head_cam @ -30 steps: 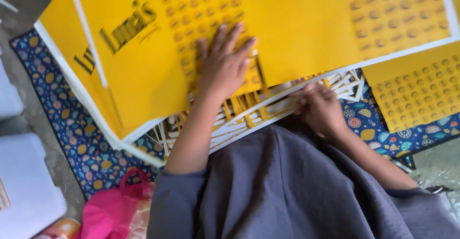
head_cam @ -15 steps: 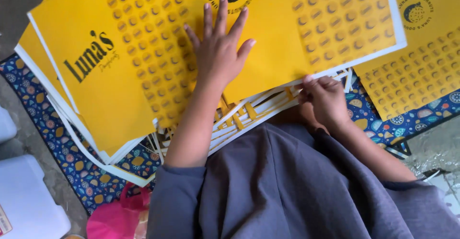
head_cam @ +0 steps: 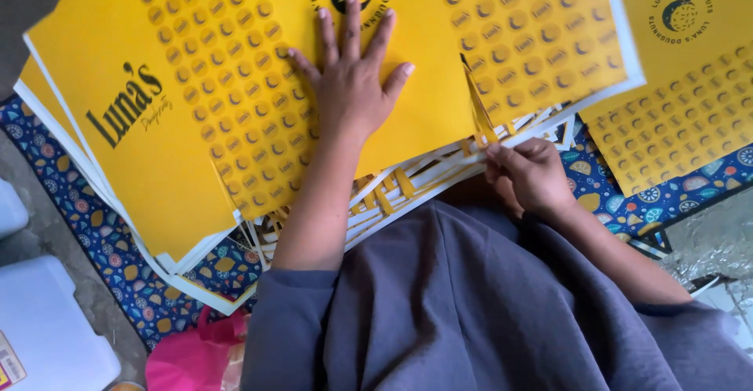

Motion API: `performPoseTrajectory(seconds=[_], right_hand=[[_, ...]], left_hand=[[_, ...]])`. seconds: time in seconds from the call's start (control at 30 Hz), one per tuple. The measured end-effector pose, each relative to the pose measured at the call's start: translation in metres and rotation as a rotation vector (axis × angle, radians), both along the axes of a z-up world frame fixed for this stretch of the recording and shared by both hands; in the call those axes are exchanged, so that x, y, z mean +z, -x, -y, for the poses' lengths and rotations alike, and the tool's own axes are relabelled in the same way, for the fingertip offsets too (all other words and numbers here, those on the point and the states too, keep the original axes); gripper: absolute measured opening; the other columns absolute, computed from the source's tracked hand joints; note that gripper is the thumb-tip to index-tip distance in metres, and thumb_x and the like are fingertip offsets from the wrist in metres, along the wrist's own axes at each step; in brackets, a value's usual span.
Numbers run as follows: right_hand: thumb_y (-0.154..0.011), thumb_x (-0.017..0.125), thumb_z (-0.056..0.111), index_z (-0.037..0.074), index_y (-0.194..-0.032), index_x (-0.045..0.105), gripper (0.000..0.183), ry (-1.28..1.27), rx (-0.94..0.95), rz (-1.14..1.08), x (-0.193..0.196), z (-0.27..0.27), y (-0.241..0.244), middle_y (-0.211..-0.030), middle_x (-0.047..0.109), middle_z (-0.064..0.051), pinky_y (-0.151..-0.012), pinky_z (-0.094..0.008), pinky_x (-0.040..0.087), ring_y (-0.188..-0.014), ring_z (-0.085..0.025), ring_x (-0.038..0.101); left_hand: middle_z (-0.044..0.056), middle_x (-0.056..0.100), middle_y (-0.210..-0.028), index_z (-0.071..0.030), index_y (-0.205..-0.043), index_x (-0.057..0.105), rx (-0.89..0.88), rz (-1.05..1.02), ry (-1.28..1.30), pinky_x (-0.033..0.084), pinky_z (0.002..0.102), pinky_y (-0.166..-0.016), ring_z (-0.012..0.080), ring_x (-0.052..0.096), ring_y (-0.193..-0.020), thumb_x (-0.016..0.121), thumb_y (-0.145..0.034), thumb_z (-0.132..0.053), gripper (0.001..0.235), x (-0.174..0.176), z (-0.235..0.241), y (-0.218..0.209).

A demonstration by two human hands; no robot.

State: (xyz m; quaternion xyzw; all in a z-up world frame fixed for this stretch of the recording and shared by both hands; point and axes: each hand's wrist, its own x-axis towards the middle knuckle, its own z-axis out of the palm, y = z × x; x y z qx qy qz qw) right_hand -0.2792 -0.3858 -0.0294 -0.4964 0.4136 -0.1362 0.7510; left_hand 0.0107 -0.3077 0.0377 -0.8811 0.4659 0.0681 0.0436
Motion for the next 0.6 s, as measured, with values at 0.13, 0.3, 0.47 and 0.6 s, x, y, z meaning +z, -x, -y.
performPoseTrajectory(seconds=[0.13, 0.3, 0.47, 0.6], right_hand=[[-0.104, 0.066, 0.015, -0.007, -0.081, 0.069, 0.032, -0.057, 0.032, -0.143, 0.003, 0.003, 0.010, -0.069, 0.068, -0.019, -0.048, -0.028, 0.048, -0.053, -0.021, 0.060], [-0.098, 0.067, 0.012, -0.015, -0.113, 0.068, 0.031, -0.095, 0.017, 0.115, -0.004, 0.013, 0.013, -0.087, 0.067, -0.019, -0.069, -0.031, 0.056, -0.073, -0.023, 0.063], [-0.103, 0.051, 0.036, -0.001, -0.108, 0.061, 0.039, -0.067, -0.379, 0.278, -0.011, 0.039, 0.034, -0.076, 0.063, -0.010, -0.061, -0.030, 0.052, -0.064, -0.018, 0.061], [-0.111, 0.055, 0.042, 0.003, -0.100, 0.059, 0.041, 0.079, -0.423, 0.317, -0.013, 0.046, 0.048, -0.074, 0.061, -0.008, -0.056, -0.026, 0.053, -0.056, -0.014, 0.061]], left_hand=[[-0.001, 0.005, -0.170, -0.044, -0.163, 0.021, -0.005, -0.019, 0.013, 0.001, 0.084, -0.110, 0.0406, -0.002, -0.152, 0.023, -0.100, -0.074, 0.070, -0.003, -0.003, -0.002], [-0.004, -0.001, -0.170, -0.043, -0.164, 0.019, -0.028, -0.059, -0.012, -0.003, 0.080, -0.113, 0.0378, -0.007, -0.152, 0.023, -0.102, -0.072, 0.069, 0.007, -0.009, -0.005], [-0.003, 0.001, -0.170, -0.042, -0.163, 0.022, -0.051, -0.060, -0.036, -0.002, 0.081, -0.112, 0.0372, -0.006, -0.152, 0.025, -0.099, -0.073, 0.071, 0.005, -0.027, -0.013], [-0.002, 0.002, -0.170, -0.040, -0.163, 0.028, -0.061, -0.064, 0.000, -0.003, 0.081, -0.111, 0.0372, -0.006, -0.152, 0.031, -0.099, -0.072, 0.072, 0.001, -0.036, -0.015]])
